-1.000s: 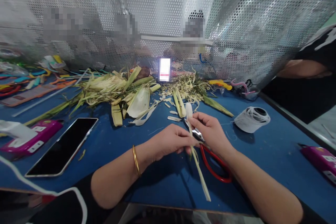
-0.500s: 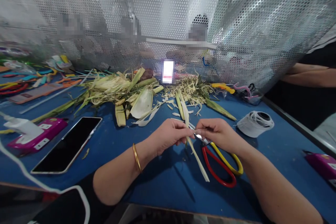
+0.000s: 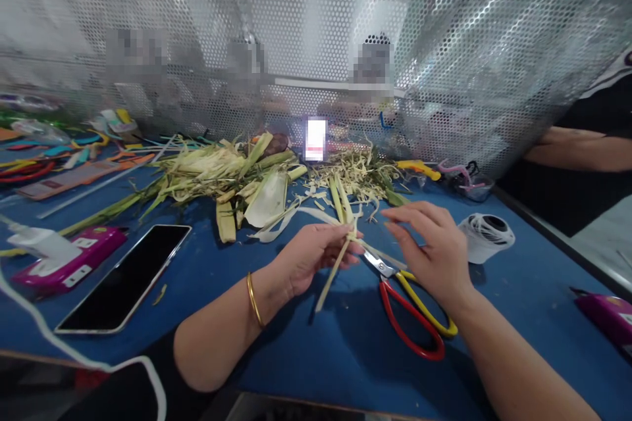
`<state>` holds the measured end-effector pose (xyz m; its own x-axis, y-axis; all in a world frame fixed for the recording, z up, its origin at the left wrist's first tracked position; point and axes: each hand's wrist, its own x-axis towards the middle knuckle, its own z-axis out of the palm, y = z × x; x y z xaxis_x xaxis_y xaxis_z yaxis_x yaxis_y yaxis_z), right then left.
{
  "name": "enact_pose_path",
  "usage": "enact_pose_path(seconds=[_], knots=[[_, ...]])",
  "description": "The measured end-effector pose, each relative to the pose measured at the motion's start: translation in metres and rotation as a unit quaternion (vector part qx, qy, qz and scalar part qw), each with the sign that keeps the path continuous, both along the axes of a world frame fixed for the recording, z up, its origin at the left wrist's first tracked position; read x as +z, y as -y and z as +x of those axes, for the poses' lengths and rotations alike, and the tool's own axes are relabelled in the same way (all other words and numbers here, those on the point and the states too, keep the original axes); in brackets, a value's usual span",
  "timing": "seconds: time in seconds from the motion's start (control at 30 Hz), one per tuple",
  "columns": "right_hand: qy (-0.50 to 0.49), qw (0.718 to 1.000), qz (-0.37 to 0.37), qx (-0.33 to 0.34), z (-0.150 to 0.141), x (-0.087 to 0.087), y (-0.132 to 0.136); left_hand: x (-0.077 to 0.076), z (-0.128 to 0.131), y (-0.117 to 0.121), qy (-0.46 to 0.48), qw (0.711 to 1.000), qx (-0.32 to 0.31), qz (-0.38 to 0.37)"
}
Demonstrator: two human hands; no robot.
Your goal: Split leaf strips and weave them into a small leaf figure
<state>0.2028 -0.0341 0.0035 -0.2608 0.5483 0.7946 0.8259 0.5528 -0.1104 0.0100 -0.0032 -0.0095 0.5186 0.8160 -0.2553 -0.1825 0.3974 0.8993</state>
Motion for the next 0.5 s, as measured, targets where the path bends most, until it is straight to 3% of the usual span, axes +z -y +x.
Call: enact_pose_path(seconds=[0.13, 0.23, 0.5], knots=[[0.162, 0.979, 0.004, 0.121, -0.015, -0.002, 0.007, 0.0, 0.001, 0.0, 0.038, 0.999, 0.024, -0.001], [0.257, 0.957, -0.01, 0.136, -0.026, -0.012, 0.006, -0.001, 0.002, 0.001, 0.034, 0.998, 0.038, 0.022], [0.205, 0.963, -0.017, 0.172, -0.029, -0.021, 0.005, -0.004, 0.006, 0.001, 0.036, 0.997, 0.068, 0.024]])
